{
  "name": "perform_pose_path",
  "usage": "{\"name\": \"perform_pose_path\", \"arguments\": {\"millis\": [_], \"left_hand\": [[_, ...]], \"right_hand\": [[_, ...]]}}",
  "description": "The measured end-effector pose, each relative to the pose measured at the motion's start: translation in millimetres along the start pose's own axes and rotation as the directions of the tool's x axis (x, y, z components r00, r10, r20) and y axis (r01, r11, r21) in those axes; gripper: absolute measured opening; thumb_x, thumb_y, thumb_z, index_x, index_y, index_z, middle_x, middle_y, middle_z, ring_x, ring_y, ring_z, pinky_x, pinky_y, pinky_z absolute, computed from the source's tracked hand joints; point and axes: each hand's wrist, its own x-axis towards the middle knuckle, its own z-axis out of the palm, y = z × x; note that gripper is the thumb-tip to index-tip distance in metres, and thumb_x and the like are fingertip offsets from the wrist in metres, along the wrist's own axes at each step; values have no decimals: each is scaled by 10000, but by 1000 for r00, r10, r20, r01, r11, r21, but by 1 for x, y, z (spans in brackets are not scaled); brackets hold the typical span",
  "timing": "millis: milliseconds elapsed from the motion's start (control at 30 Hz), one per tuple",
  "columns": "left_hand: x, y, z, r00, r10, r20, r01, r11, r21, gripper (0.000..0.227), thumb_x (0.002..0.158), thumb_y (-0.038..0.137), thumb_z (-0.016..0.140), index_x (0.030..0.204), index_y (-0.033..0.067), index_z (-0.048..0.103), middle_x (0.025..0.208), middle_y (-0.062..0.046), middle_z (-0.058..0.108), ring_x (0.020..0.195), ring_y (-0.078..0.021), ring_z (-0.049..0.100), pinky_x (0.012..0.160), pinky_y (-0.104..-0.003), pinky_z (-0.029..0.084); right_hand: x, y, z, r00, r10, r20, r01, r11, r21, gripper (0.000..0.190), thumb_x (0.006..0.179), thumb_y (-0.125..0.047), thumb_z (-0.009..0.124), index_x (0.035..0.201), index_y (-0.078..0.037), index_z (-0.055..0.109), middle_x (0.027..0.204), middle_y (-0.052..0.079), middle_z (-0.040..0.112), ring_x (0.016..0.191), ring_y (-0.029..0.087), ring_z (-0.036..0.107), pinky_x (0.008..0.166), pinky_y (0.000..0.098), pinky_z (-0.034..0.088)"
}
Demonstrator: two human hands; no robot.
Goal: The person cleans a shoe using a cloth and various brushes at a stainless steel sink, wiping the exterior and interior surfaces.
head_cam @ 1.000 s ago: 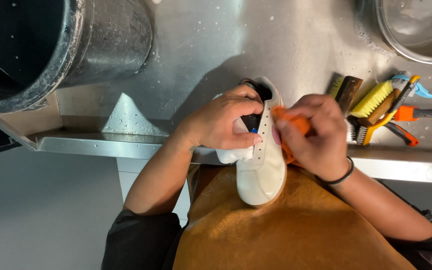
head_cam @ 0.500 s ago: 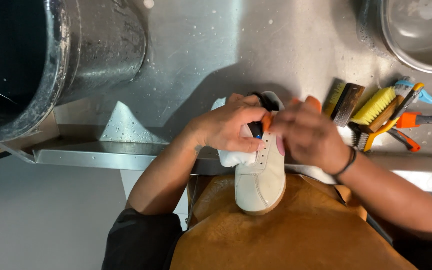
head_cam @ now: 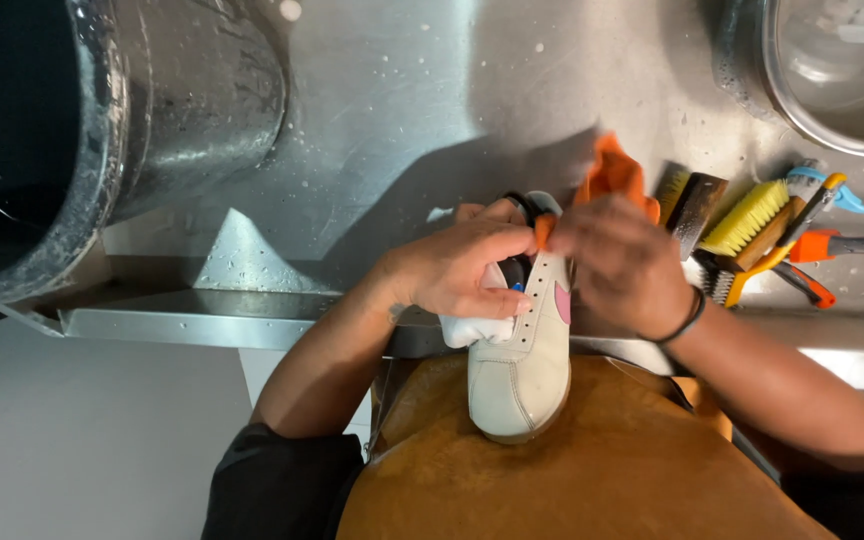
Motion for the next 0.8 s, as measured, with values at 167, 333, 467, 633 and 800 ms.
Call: {"name": "perform_pose_path", "arguments": {"millis": [167,333,467,633,800], "left_hand": [[5,5,-1,998,57,-6,-56,997,50,416,813,435,704,918,64,547,862,-140,558,1009,-321,493,921,-399,301],[2,9,0,1000,-30,5,30,999,39,372,832,431,676,920,89,559,892,-87,573,1048,-263,484,959,-379,253],[3,8,-3,999,-36,17,35,997,65,362,844,459,664,933,125,556,913,-52,575,1086,-240,480,953,-377,247],[-1,-1,-1,999,-41,10,40,997,70,370,838,473,677,900,127,563,915,-53,576,1098,-242,481,966,-371,254],[6,12,-4,1000,-24,17,23,996,86,378,841,459,674,917,107,555,914,-76,577,1105,-265,486,968,-395,274]], "right_hand": [[30,-43,-2,1000,-6,7,6,1000,-18,231,854,116,493,846,28,706,780,133,630,670,315,634,601,333,528],[15,-16,-1,1000,-19,-4,19,1000,-7,198,839,116,537,841,8,704,836,132,648,720,315,637,639,378,543],[-4,4,1,999,-45,-19,45,999,-4,198,863,52,519,870,-9,707,858,130,650,738,344,638,631,401,539],[6,-9,4,998,-64,-15,63,997,-42,200,858,76,529,862,-8,711,828,130,643,712,332,627,627,398,540],[14,-11,1,998,-60,-27,56,992,-112,224,879,63,518,839,-19,723,841,93,665,736,284,634,662,368,534]]}}
